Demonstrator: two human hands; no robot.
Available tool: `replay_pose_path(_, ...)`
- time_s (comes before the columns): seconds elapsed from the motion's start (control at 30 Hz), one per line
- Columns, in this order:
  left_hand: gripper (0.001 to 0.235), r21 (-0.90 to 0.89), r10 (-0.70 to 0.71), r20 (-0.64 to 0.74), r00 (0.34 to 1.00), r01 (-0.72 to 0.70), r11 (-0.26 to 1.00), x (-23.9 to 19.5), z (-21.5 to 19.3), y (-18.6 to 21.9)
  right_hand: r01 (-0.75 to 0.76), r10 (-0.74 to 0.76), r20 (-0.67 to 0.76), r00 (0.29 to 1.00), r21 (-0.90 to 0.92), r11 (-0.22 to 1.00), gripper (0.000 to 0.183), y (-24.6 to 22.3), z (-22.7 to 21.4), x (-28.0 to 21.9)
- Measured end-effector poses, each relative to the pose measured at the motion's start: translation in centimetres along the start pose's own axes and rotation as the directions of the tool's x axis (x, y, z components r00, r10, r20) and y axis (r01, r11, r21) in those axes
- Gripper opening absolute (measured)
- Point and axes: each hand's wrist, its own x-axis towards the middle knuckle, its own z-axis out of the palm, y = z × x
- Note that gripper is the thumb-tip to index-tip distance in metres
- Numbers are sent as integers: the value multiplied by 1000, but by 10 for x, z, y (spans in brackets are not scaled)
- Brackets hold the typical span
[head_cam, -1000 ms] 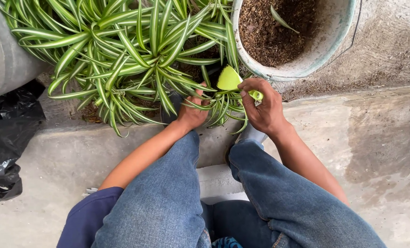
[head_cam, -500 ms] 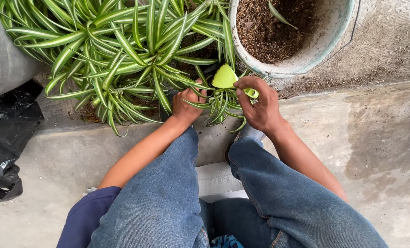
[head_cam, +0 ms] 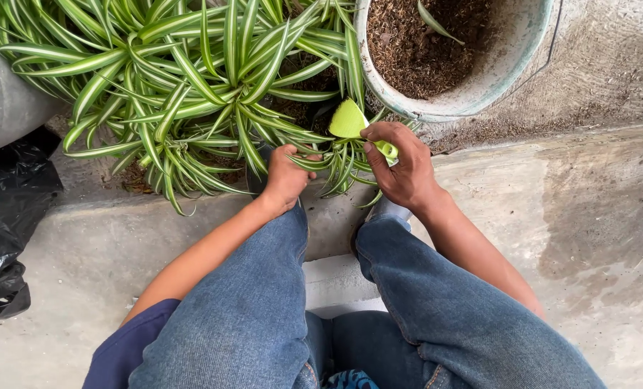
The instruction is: The person is sitting on a concrete floor and uses a small green trowel to scoop soil from a bucket. They carefully add the soil around the base of a spider plant, pressing it down with their hands to secure the plant in place.
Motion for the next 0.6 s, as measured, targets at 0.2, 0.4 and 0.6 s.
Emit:
replay_pose_path(0.2, 11, -354, -331, 197, 923, 381, 854, -3, -12, 11, -10, 10, 0, 1000, 20, 1000, 9, -1, 3, 3)
replay_pose_path(0.4, 9, -266, -360, 311, 880, 444, 855, -9, -6, -2, -1, -2, 29, 1000, 82, 997, 10, 11, 16, -2)
replay_pose_path(0.6, 25, 0, -249, 401, 882, 272, 962, -22, -13, 48, 34, -35, 42, 998, 33, 999, 10, 14, 14, -2)
